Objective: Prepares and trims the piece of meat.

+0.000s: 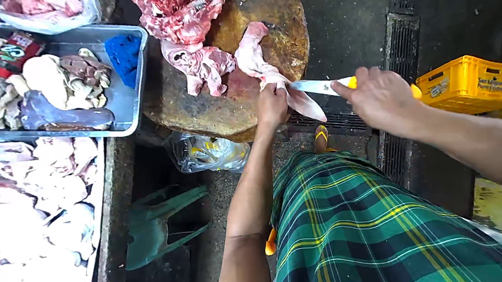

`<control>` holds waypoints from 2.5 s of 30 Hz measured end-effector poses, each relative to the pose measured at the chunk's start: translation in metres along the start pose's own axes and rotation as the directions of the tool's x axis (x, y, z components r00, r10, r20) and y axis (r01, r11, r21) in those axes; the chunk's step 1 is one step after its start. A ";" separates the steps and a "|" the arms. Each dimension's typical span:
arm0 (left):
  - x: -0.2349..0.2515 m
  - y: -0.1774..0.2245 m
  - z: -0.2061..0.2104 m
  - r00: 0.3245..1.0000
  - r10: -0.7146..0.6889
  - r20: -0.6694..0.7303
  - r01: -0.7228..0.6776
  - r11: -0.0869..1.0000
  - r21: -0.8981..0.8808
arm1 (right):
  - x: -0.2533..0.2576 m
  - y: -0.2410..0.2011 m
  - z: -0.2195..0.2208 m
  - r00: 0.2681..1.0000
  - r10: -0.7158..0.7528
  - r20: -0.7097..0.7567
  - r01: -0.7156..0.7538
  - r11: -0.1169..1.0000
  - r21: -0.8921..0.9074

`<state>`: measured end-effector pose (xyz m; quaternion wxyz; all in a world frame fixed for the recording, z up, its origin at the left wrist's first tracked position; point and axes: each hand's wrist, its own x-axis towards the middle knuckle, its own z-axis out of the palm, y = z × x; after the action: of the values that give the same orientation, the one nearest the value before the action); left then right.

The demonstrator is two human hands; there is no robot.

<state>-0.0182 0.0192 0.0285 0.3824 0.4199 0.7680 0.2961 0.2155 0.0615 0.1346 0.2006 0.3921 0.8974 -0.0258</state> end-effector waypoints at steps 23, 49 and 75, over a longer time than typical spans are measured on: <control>-0.078 -0.042 0.031 0.797 -0.317 -0.514 0.302 0.946 -0.114 | 0.037 0.125 0.169 0.885 0.003 0.466 -0.428 0.401 0.810; -0.092 -0.032 0.074 0.765 -0.573 -0.293 -0.209 0.210 -0.955 | 0.143 0.020 0.084 0.760 -0.629 -0.165 0.648 0.713 0.268; -0.057 -0.118 -0.036 0.721 -0.533 -0.443 0.507 0.841 -0.188 | 0.165 0.085 0.094 0.903 -0.106 0.416 -0.379 0.255 0.889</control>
<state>-0.0772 -0.0914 -0.0245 0.2591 0.0906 0.9164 0.2914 0.2074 0.2154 -0.0052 0.0996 0.4965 0.5967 -0.6224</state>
